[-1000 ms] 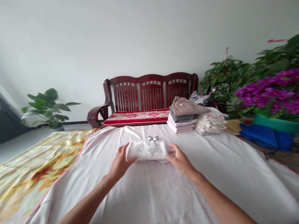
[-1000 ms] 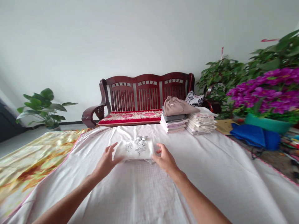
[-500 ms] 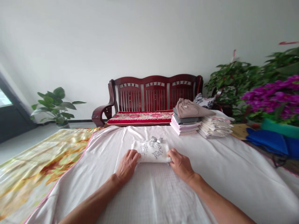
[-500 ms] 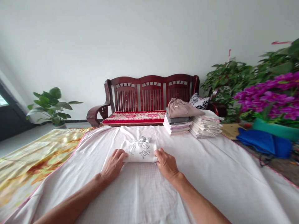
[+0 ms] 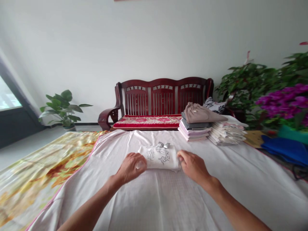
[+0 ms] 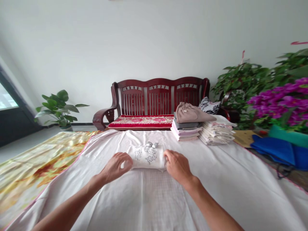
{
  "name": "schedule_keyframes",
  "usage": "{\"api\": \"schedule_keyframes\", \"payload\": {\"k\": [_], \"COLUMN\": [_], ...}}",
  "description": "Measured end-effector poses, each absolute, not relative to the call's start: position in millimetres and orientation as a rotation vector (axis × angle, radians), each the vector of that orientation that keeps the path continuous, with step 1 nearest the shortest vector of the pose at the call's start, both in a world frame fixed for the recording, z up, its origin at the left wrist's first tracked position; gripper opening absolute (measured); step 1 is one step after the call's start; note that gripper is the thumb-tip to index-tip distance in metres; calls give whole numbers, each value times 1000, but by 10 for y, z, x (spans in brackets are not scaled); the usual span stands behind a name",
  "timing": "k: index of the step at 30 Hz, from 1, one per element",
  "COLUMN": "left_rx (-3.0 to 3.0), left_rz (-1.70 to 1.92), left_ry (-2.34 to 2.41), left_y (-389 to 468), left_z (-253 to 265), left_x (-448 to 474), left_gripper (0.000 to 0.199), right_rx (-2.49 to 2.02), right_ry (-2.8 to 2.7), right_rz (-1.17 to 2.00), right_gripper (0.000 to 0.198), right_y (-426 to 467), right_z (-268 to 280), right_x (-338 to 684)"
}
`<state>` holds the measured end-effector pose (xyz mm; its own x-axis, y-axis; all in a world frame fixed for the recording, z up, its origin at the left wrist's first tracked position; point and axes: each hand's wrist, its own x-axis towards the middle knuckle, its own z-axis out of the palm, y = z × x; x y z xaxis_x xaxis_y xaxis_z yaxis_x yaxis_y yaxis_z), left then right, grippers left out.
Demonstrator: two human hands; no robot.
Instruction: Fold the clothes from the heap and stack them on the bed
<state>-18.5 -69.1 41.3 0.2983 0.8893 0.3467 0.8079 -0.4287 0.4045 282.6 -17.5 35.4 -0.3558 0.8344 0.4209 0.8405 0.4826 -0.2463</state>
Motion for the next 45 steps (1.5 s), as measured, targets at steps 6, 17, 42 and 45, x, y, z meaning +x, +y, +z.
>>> {"api": "schedule_keyframes", "payload": {"k": [6,17,42,45], "left_rx": [2158,2588,1432,1614], "left_rz": [1065,760,1099,765], "left_ry": [1859,2022,2065,2231], "left_y": [-294,-440,-63,-114], "left_z": [576,-268,-167,-157], "left_x": [171,444,-117,-174], "left_gripper": [31,57,71,65], "right_rx": [-1139,-1143,-1180,-1285], "right_ry": [-2097,-2234,-2118,-2074], "right_rz": [-142,-396,-306,-286], "right_gripper": [42,58,70,73], "right_y": [97,89,159,173], "right_z": [648,-339,-452,-521], "right_x": [2286,2223,2239,2254]}}
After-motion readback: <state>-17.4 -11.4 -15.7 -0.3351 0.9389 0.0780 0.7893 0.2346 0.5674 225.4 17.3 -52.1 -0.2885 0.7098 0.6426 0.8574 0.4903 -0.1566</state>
